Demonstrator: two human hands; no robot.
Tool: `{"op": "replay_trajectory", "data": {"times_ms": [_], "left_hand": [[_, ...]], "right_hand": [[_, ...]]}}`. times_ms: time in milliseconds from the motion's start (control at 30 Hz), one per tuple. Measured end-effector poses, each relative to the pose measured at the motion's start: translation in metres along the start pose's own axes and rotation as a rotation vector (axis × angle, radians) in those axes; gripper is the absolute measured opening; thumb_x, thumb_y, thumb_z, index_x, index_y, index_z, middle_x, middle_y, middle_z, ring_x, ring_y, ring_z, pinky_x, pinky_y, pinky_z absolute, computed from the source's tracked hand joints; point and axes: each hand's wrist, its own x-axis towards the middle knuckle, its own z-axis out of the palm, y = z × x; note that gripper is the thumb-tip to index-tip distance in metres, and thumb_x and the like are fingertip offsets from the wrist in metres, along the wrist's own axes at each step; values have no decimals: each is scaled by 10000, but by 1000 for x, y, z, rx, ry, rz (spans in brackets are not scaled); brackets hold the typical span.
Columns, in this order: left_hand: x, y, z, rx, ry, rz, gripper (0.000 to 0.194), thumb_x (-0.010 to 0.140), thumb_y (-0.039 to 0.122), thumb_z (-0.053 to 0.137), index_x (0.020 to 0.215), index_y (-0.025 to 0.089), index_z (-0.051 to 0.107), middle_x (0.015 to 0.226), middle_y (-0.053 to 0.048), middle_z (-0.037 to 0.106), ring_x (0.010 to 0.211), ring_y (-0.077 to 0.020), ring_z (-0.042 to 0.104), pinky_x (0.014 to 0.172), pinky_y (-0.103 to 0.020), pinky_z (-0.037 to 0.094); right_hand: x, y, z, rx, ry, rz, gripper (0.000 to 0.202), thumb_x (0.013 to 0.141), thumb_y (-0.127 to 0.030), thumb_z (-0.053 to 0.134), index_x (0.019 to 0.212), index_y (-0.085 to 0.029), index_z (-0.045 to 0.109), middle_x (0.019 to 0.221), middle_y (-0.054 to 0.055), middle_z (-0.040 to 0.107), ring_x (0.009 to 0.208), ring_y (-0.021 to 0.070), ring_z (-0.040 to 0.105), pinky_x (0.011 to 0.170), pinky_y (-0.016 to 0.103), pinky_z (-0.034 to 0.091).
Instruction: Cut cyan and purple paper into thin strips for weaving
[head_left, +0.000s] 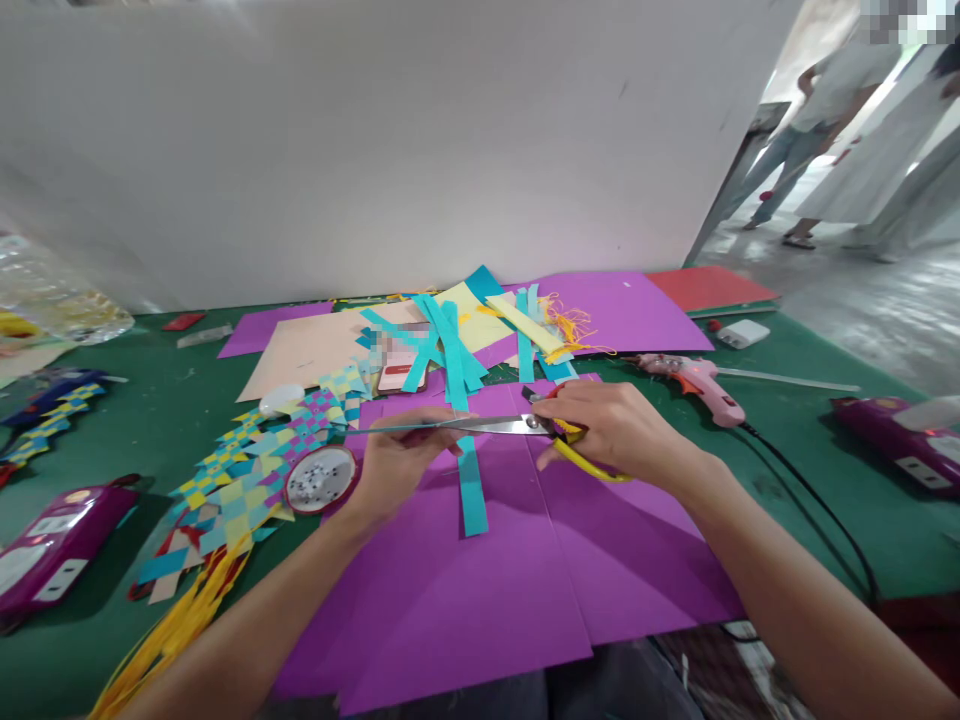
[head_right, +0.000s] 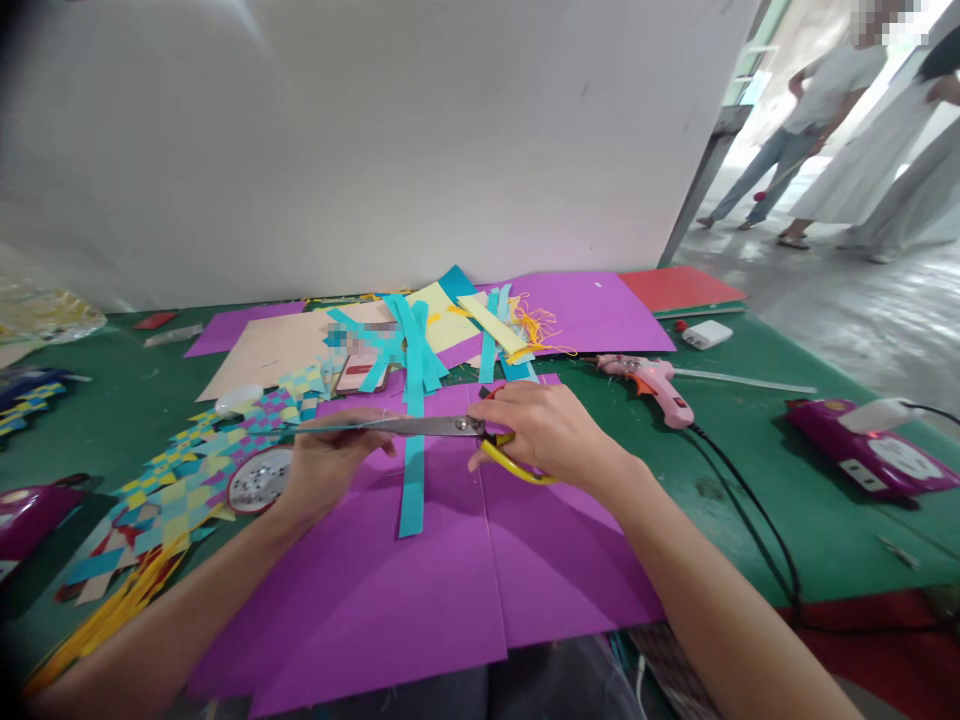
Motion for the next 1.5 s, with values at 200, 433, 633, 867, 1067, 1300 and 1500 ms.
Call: {"op": "replay_trajectory", "data": {"times_ms": [200, 433, 633, 867, 1067, 1300, 1500], "left_hand": [[3, -1, -3, -63, 35, 86, 40, 737, 181, 718, 776, 177, 712, 801, -34, 723, 575, -134, 643, 540, -262, 552], [0, -1, -2, -62, 12, 33, 47, 716, 175, 730, 694, 177, 688, 709, 0, 675, 541, -120, 619, 540, -255, 550], [-1, -4, -2, -62, -10, 18, 55, 726, 183, 723, 689, 167, 685, 708, -6, 677, 545, -118, 616, 547, -248, 545], [0, -7, -2, -74, -6, 15, 32, 730, 142, 715, 717, 169, 706, 712, -3, 694, 540, -113, 615, 551, -239, 541], [1, -7, -2, -107, -46, 75, 106, 749, 98, 685, 750, 192, 735, 773, -11, 716, 584, -113, 615, 565, -233, 544], [2, -7, 0, -160, -38, 53, 145, 727, 74, 695, 724, 212, 741, 796, 6, 726, 585, -103, 618, 565, -219, 536], [3, 2, -2, -51, -24, 22, 135, 713, 132, 735, 839, 180, 732, 863, -39, 732, 581, -115, 625, 531, -230, 531]], "right_hand": [[-2, 4, -3, -34, 46, -6, 408, 756, -538, 648, 965, -190, 691, 739, 38, 634, 673, 150, 562, 620, 259, 386], [1, -1, -1, -23, -14, -19, 472, 751, -584, 626, 995, -181, 650, 763, 46, 623, 750, 171, 562, 649, 266, 405], [3, -3, 2, -21, -20, -40, 466, 772, -596, 590, 962, -173, 635, 738, 37, 609, 722, 161, 555, 651, 265, 391], [3, -5, 3, -28, 13, -53, 507, 756, -641, 541, 894, -163, 640, 724, 34, 600, 698, 153, 568, 597, 249, 366], [3, -5, 6, -7, 6, -57, 520, 753, -644, 546, 896, -157, 657, 704, 36, 610, 687, 153, 581, 609, 246, 381], [2, -4, 8, -10, 22, -62, 521, 761, -645, 538, 883, -157, 673, 683, 36, 617, 650, 151, 584, 600, 250, 376], [-1, 3, 4, -40, 6, -13, 413, 808, -567, 567, 946, -193, 674, 759, 37, 651, 700, 154, 594, 605, 248, 379]]}}
